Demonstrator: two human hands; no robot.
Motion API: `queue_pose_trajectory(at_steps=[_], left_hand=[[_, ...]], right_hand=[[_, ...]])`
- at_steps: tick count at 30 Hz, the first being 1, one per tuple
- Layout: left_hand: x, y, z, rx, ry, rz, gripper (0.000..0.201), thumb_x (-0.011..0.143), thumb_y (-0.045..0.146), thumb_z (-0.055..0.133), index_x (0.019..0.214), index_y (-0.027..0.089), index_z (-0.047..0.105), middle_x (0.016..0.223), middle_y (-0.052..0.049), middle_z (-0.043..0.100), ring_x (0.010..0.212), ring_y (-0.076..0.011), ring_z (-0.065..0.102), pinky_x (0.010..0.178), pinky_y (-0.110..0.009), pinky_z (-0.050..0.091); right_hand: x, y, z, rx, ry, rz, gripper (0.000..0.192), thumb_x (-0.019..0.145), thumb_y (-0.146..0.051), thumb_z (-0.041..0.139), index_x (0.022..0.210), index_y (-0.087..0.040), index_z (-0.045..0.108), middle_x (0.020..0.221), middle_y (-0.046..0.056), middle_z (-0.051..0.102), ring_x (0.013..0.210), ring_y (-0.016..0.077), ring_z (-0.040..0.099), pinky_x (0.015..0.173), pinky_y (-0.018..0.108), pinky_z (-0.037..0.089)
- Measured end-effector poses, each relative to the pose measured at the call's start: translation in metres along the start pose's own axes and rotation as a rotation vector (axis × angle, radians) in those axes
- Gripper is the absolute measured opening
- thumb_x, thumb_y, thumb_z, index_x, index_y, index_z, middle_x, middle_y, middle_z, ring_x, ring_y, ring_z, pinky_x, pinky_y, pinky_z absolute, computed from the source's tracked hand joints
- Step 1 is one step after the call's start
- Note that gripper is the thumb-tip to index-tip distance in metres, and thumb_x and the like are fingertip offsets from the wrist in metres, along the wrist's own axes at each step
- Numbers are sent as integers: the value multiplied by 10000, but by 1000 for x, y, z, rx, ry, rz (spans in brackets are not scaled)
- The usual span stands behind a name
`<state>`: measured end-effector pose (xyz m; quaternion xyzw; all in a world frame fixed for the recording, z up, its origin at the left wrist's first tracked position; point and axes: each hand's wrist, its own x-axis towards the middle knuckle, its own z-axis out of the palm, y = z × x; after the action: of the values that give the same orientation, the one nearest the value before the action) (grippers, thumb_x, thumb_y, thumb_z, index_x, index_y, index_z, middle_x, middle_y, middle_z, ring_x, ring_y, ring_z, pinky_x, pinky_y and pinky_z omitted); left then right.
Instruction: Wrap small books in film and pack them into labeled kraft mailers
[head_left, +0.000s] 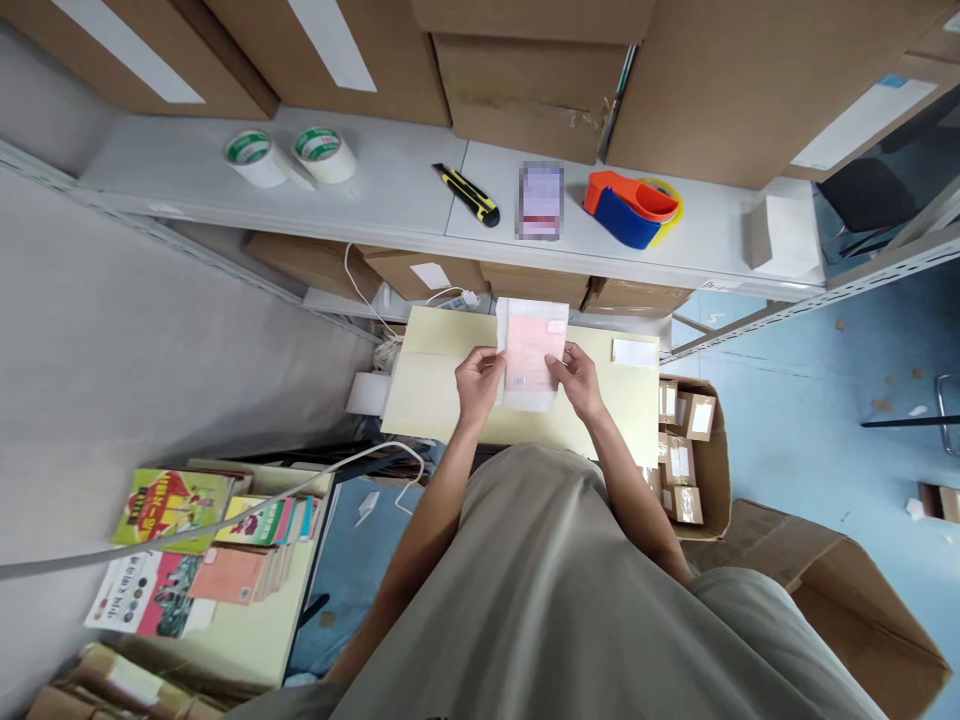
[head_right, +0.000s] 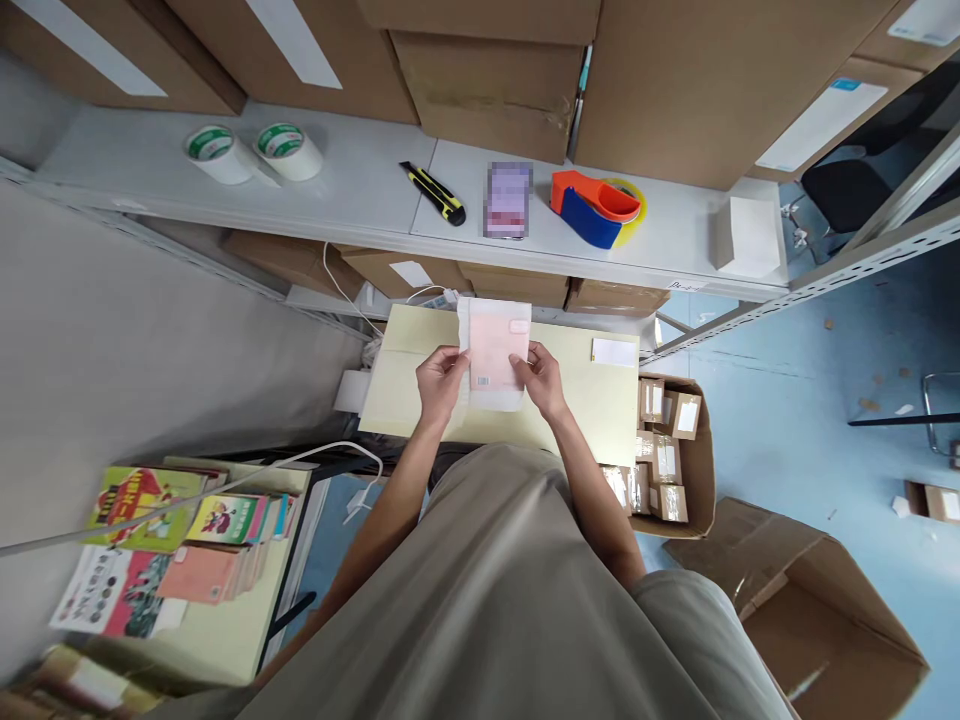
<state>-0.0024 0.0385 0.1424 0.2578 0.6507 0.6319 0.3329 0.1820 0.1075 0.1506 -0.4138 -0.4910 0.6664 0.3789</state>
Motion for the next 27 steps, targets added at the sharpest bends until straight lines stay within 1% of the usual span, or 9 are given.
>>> queue_pose_trajectory(at_steps=[4,12,14,17,21,22,24,26,27], left_hand=[[-4,0,5,-20,12,-1,354,807,524,936,868,224,756,953,-64,857,871,-218,787,755,-302,619],[-6,5,14,45,95,7,262,837,431,901,846,227,736,835,-40,824,778,-205,766,720,-299,609],[-6,6,15,61,99,14,246,851,411,894,852,226,731,840,-42,825,792,-208,778,729,-300,616],[-8,6,15,66,106,50,207,866,382,869,853,225,735,812,-34,817,774,-199,777,717,-289,610],[-11,6,14,129,143,164,170,914,381,830,930,216,790,826,-34,836,750,-191,788,697,-285,617],[-12,6,13,157,146,212,176,935,390,824,961,217,803,872,-43,856,779,-197,806,725,-294,638],[-15,6,12,236,106,335,195,982,419,817,1003,225,821,995,-65,889,883,-215,847,820,-328,684],[-21,5,14,336,15,462,219,1038,454,797,1032,239,840,1114,-90,899,1018,-239,868,935,-364,706],[-25,5,15,388,-29,509,229,1067,462,775,1047,247,851,1159,-100,898,1079,-248,870,986,-376,706]], right_hand=[[1,4,0,6,15,-6,697,801,-826,905,1191,-279,715,1061,77,875,1006,304,826,911,458,691],[-1,7,0,18,33,2,665,830,-801,879,1201,-270,732,1011,55,868,947,277,796,828,411,670],[0,8,1,19,31,7,667,821,-810,881,1189,-274,734,1001,51,863,958,275,795,850,412,675],[1,10,-1,-5,57,-21,666,815,-825,873,1153,-268,735,1050,82,871,1024,291,815,947,447,689],[-2,8,2,-165,271,-92,677,874,-852,795,1167,-243,756,1318,179,849,1197,323,817,999,477,704],[-5,7,6,-177,282,-93,698,883,-862,785,1195,-238,773,1372,187,839,1237,329,811,1007,476,706],[-10,4,18,-123,205,-69,764,860,-884,809,1260,-233,812,1428,179,835,1302,341,800,1056,476,698],[-16,2,35,-24,114,-46,831,797,-890,872,1291,-223,842,1423,157,845,1329,351,791,1111,474,679],[-18,1,42,13,98,-43,838,781,-881,894,1290,-216,852,1400,143,853,1315,350,793,1122,467,671]])
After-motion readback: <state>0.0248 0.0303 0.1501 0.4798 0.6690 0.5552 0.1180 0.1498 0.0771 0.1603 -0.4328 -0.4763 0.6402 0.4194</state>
